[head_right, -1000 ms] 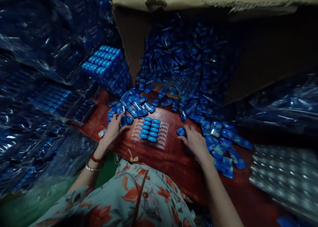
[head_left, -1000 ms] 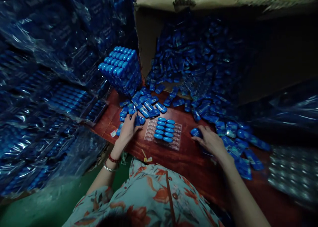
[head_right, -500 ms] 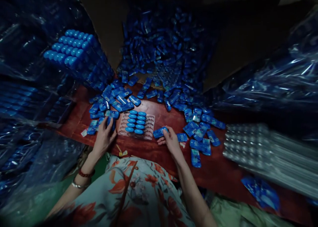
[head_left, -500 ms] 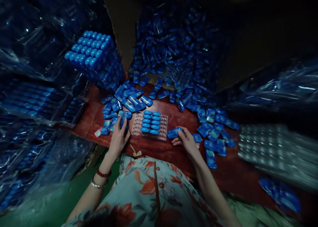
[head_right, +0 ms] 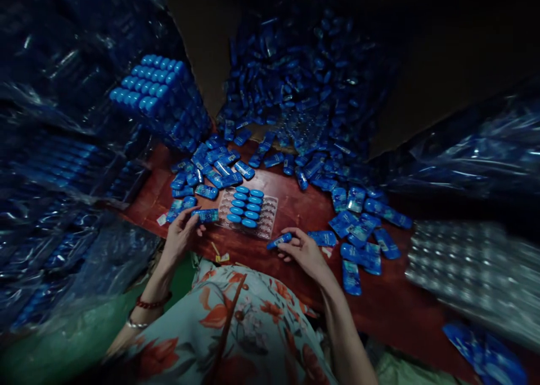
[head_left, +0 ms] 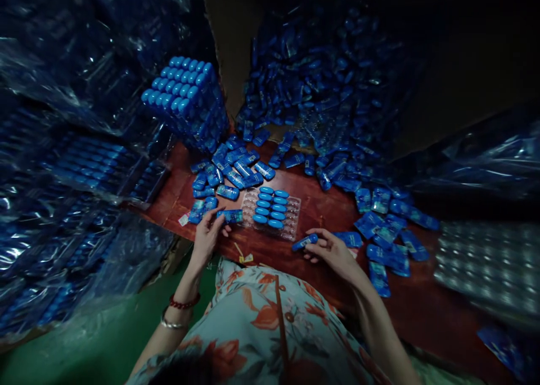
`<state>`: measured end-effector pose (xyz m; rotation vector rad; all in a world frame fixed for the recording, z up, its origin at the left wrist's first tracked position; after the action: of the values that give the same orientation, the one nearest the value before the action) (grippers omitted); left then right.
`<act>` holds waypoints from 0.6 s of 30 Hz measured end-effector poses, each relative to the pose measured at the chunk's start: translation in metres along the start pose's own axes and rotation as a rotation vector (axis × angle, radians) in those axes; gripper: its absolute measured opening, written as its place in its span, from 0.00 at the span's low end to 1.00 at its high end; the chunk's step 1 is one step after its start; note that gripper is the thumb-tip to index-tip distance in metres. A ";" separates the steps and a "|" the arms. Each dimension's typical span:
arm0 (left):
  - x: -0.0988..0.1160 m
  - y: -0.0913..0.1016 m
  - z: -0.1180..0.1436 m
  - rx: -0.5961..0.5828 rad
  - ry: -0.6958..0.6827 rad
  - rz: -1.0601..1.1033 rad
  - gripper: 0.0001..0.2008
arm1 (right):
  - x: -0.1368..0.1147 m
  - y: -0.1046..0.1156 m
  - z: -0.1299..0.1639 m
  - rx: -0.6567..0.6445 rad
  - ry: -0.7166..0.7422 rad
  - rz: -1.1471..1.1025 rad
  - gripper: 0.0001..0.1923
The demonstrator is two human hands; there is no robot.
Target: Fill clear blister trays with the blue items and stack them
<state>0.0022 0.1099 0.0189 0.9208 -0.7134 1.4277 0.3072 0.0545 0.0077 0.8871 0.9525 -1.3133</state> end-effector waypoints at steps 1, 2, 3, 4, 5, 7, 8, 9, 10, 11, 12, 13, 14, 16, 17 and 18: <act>0.000 0.000 0.002 -0.010 -0.013 -0.009 0.24 | -0.001 0.003 0.002 -0.025 0.005 0.035 0.27; 0.000 0.001 0.004 0.001 -0.040 -0.029 0.24 | -0.002 0.007 0.005 -0.018 0.025 0.102 0.26; 0.001 0.001 0.008 0.025 -0.079 -0.068 0.23 | -0.004 0.010 0.007 0.012 0.063 0.201 0.25; 0.002 0.001 0.011 0.054 -0.127 -0.131 0.21 | -0.008 0.011 0.009 0.051 0.123 0.319 0.23; 0.003 0.000 0.015 0.077 -0.186 -0.213 0.18 | -0.012 0.011 0.011 0.087 0.202 0.435 0.21; 0.006 -0.005 0.021 0.079 -0.331 -0.388 0.12 | -0.021 0.002 0.012 0.107 0.389 0.593 0.16; 0.007 -0.009 0.024 0.059 -0.416 -0.454 0.10 | -0.024 -0.005 0.012 0.101 0.478 0.620 0.14; 0.008 -0.014 0.026 0.031 -0.502 -0.501 0.09 | -0.025 -0.014 0.010 0.100 0.554 0.621 0.13; 0.007 -0.019 0.027 0.001 -0.585 -0.534 0.09 | -0.025 -0.022 0.008 0.106 0.614 0.613 0.12; 0.006 -0.023 0.027 -0.027 -0.656 -0.566 0.09 | -0.024 -0.030 0.006 0.118 0.663 0.611 0.11; 0.004 -0.027 0.026 -0.050 -0.711 -0.606 0.10 | -0.022 -0.038 0.003 0.124 0.705 0.625 0.11; 0.002 -0.031 0.025 -0.067 -0.753 -0.655 0.11 | -0.020 -0.044 0.001 0.118 0.743 0.663 0.11; 0.000 -0.034 0.024 -0.086 -0.786 -0.710 0.12 | -0.017 -0.049 -0.001 0.094 0.774 0.727 0.12; -0.002 -0.037 0.024 -0.127 -0.846 -0.825 0.14 | -0.015 -0.057 -0.003 0.012 0.810 0.911 0.14; -0.001 -0.039 0.024 -0.151 -0.876 -0.877 0.15 | -0.016 -0.059 -0.002 -0.025 0.818 1.018 0.14; 0.001 -0.040 0.026 -0.175 -0.905 -0.925 0.16 | -0.018 -0.062 -0.001 -0.055 0.822 1.126 0.15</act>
<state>0.0453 0.0914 0.0281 1.4986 -0.8603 0.0840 0.2450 0.0582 0.0244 1.6306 0.8290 0.0758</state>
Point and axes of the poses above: each hand's wrist, its own z-axis away from the middle knuckle, its own y-axis out of the back of the hand, x = y × z, the point moved 2 cm from there along -z, towards the middle knuckle, and after that the axes turned 13 degrees about y, right-handed, at the moved point
